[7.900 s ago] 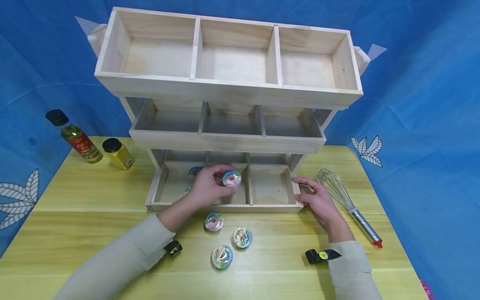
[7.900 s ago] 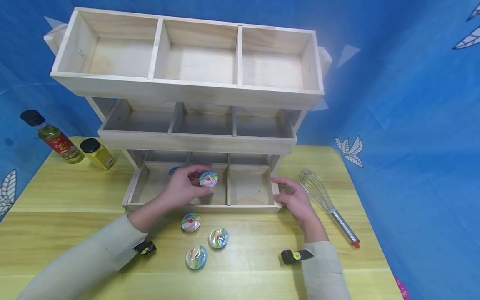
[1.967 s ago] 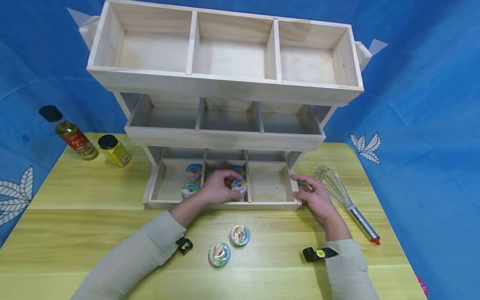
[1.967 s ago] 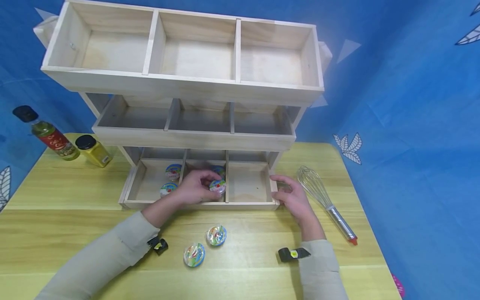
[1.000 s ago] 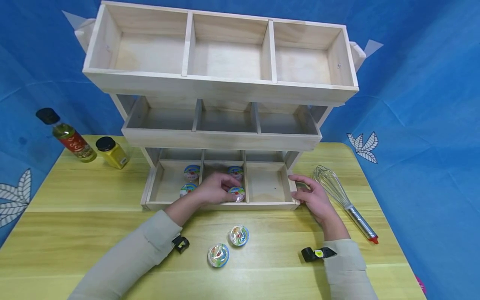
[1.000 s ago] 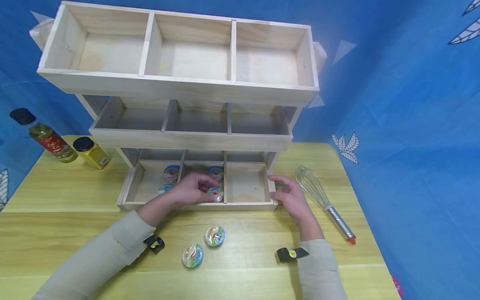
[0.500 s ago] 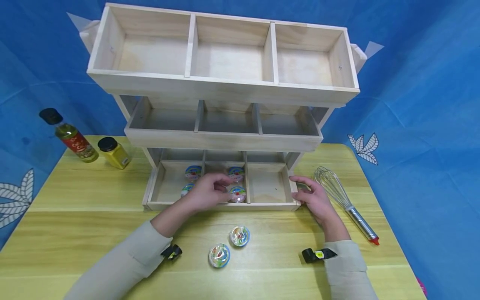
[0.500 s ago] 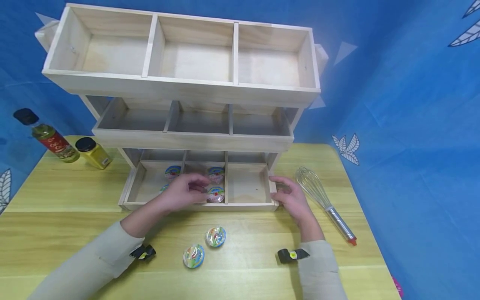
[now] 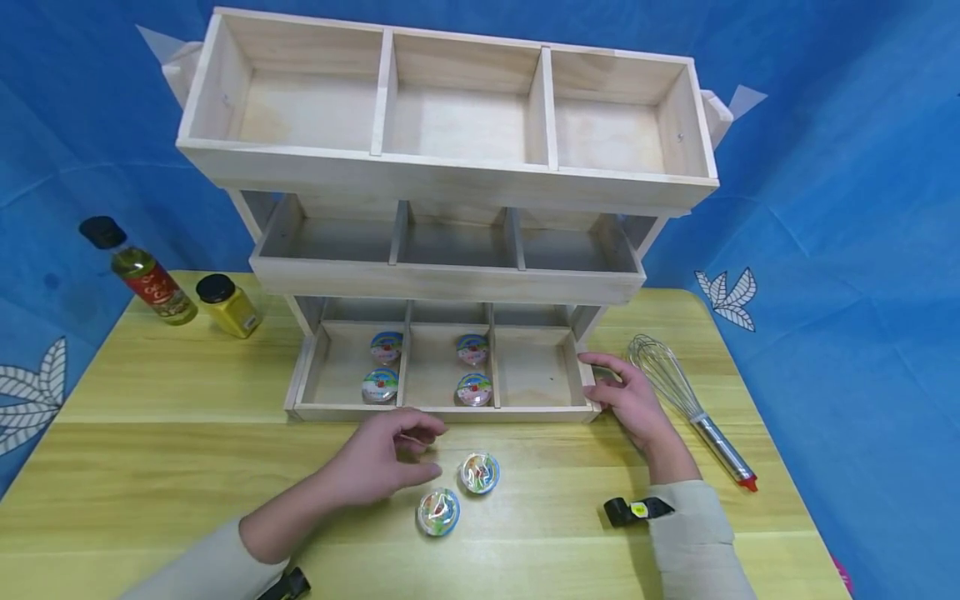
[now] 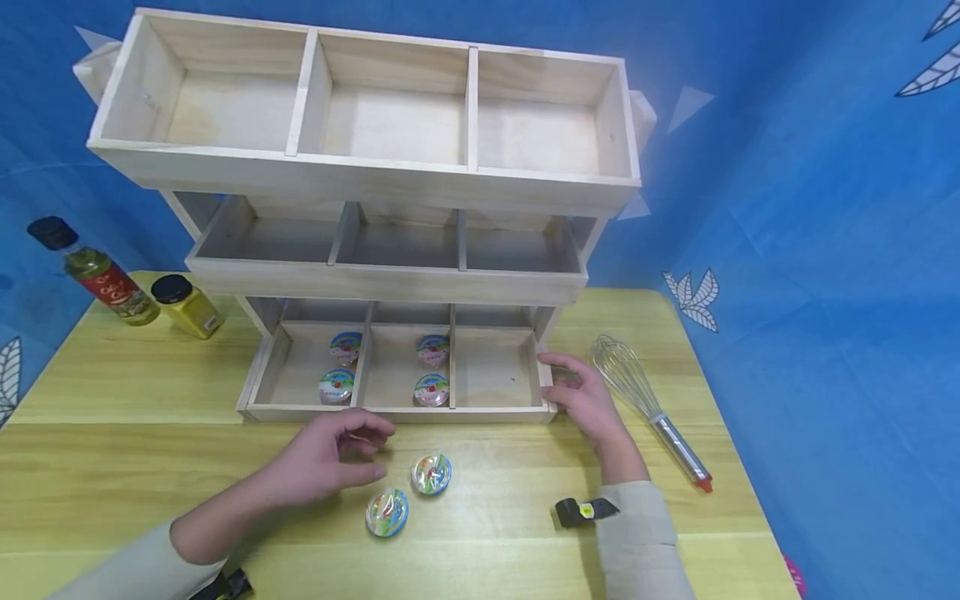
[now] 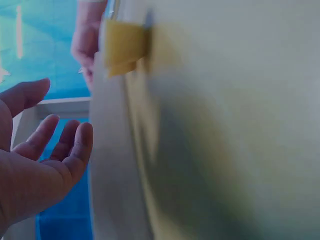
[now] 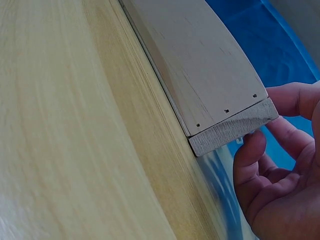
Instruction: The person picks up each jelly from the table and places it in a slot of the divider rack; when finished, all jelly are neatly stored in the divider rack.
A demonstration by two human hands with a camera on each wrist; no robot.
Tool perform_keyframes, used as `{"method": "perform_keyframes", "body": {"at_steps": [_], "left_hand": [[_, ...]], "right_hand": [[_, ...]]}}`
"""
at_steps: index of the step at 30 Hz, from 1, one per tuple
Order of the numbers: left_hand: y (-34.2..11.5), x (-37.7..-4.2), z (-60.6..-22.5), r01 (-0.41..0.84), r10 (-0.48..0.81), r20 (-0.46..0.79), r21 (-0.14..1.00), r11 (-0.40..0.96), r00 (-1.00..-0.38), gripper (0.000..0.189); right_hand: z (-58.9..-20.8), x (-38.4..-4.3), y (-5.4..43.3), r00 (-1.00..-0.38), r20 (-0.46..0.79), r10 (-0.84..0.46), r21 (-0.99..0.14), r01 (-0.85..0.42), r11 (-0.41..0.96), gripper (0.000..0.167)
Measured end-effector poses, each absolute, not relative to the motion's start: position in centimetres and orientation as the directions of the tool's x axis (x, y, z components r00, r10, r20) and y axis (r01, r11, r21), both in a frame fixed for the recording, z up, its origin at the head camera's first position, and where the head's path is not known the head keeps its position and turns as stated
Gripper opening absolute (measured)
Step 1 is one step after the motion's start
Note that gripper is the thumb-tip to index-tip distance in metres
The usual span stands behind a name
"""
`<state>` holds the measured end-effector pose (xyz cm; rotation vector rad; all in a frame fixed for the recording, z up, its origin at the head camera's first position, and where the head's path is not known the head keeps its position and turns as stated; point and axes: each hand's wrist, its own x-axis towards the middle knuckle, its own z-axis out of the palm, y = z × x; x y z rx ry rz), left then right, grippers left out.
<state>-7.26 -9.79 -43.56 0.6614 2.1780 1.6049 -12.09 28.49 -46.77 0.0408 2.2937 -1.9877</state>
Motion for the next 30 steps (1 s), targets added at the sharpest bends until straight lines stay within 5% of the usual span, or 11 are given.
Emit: {"method": "perform_keyframes", "body": {"at_steps": [14,30], "left_hand": [[-9.8,-5.3,-46.8,0.208,0.736,-0.078,0.934,0.290,-0.672,0.058],[-9.3,-4.5,-47.1,0.219,0.703,-0.078,0.921,0.322,-0.706,0.046]], "right_hand": [[-46.8,-12.0,28.5,-0.994,-0.097,-0.049,-0.987,0.090,0.136,0.049],[-46.8,-12.0,28.5,-0.995,-0.092,-0.049,-0.987,0.085,0.136,0.050]]}}
